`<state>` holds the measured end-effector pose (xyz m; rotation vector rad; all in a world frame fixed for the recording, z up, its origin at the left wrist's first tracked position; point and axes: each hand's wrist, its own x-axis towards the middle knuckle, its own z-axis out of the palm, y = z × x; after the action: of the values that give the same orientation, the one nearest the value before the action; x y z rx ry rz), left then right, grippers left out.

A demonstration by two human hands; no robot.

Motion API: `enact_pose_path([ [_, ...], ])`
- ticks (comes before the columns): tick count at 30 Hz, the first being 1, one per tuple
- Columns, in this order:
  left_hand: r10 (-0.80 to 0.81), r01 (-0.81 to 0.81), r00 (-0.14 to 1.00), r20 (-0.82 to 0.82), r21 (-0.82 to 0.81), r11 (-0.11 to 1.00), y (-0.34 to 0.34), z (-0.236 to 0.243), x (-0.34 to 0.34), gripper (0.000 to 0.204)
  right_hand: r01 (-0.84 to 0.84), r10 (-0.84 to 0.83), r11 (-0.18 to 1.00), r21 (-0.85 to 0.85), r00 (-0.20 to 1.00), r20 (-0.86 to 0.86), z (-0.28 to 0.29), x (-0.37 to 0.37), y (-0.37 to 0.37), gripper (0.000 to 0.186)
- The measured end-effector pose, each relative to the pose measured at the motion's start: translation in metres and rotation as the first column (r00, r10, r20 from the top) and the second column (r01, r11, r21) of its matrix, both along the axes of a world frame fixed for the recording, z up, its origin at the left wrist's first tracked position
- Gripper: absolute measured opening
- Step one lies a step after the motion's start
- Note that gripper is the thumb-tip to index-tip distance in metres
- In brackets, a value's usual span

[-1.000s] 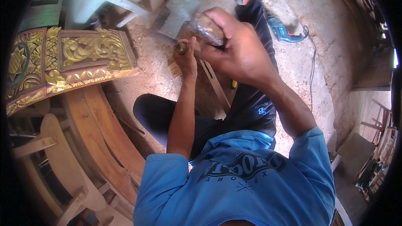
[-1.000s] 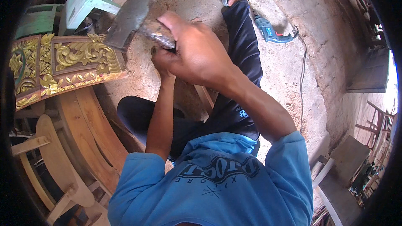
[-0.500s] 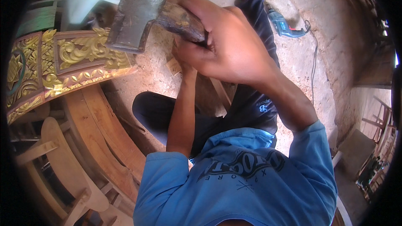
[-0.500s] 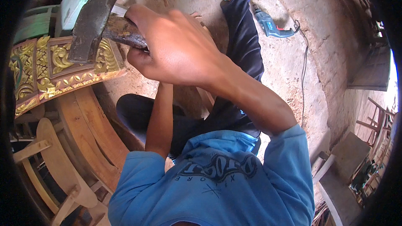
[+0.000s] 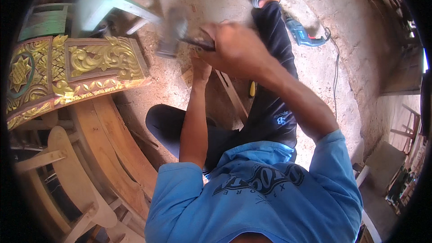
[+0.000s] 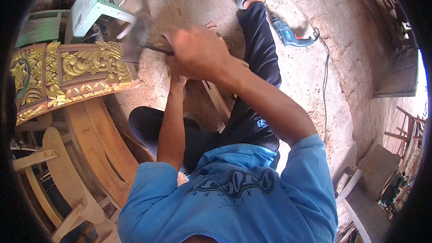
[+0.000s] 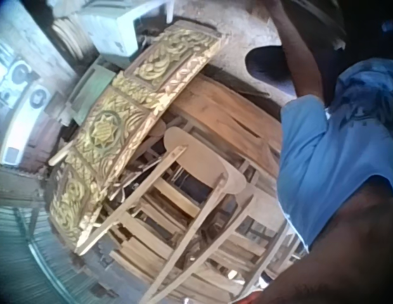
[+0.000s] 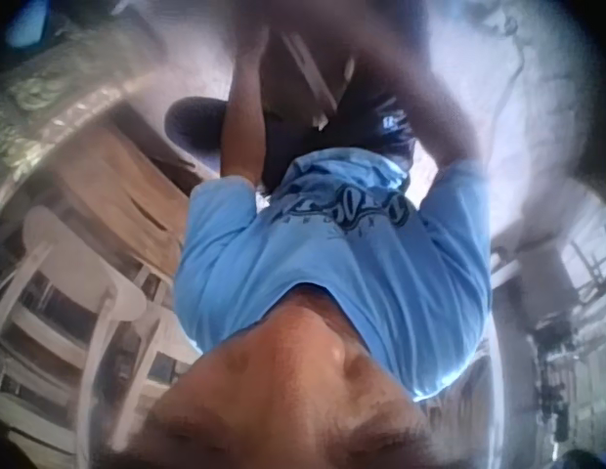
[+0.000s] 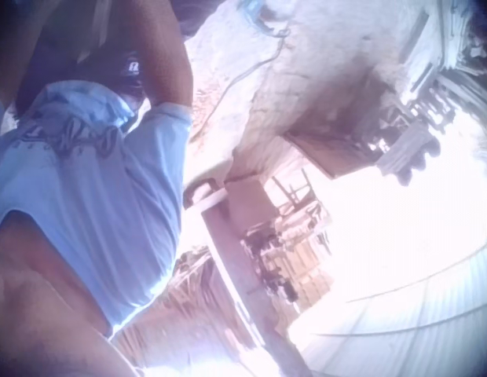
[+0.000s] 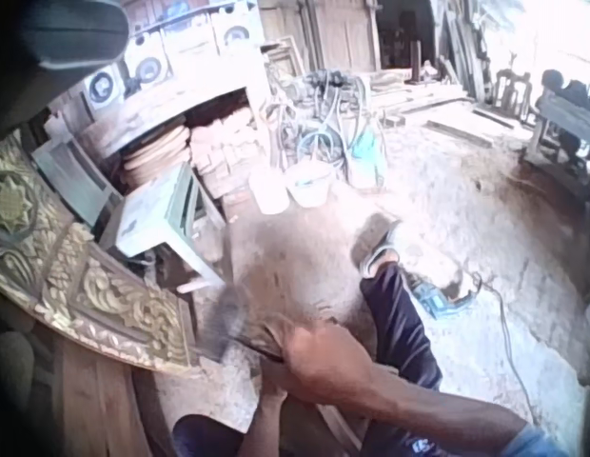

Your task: The person is sitting on the floor in a workshop, using a chisel and hammer to carve a small piece of wood. They repeatedly strike the chisel to shape the wood, occasionally adjusting its position.

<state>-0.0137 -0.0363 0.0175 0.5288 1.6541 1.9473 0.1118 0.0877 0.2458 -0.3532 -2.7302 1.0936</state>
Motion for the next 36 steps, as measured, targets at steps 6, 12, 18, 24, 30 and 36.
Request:
enact_pose_path([
  [6,-0.007,0.006,1.000,-0.011,-0.080,0.997,0.003,0.000,-0.001,0.027,0.059,-0.104,0.994,-0.096,0.799,-0.592,0.031,0.002,-0.010,0.042],
  [12,0.051,-0.052,0.998,-0.031,-0.056,0.997,0.004,0.000,0.005,0.027,0.054,-0.086,0.977,0.205,0.985,0.152,-0.049,-0.009,-0.011,0.034],
  [18,0.040,-0.040,0.999,0.008,0.009,0.999,0.009,0.000,0.002,0.028,0.083,-0.094,0.994,-0.071,0.981,-0.167,0.025,0.001,-0.002,0.035],
  [24,0.009,-0.009,0.997,0.077,0.005,1.000,0.000,-0.004,0.002,0.028,0.172,-0.169,0.985,-0.003,0.969,-0.181,-0.008,-0.020,-0.014,0.038],
  [30,0.084,-0.082,0.996,-0.042,0.052,0.995,0.001,-0.003,0.008,0.033,0.030,-0.031,0.990,0.140,1.000,0.001,-0.047,-0.008,-0.004,0.029],
  [36,0.016,-0.020,0.997,0.078,0.054,0.998,0.000,-0.004,0.002,0.031,0.052,-0.113,0.987,-0.150,0.893,-0.435,-0.032,-0.015,-0.016,0.045],
])
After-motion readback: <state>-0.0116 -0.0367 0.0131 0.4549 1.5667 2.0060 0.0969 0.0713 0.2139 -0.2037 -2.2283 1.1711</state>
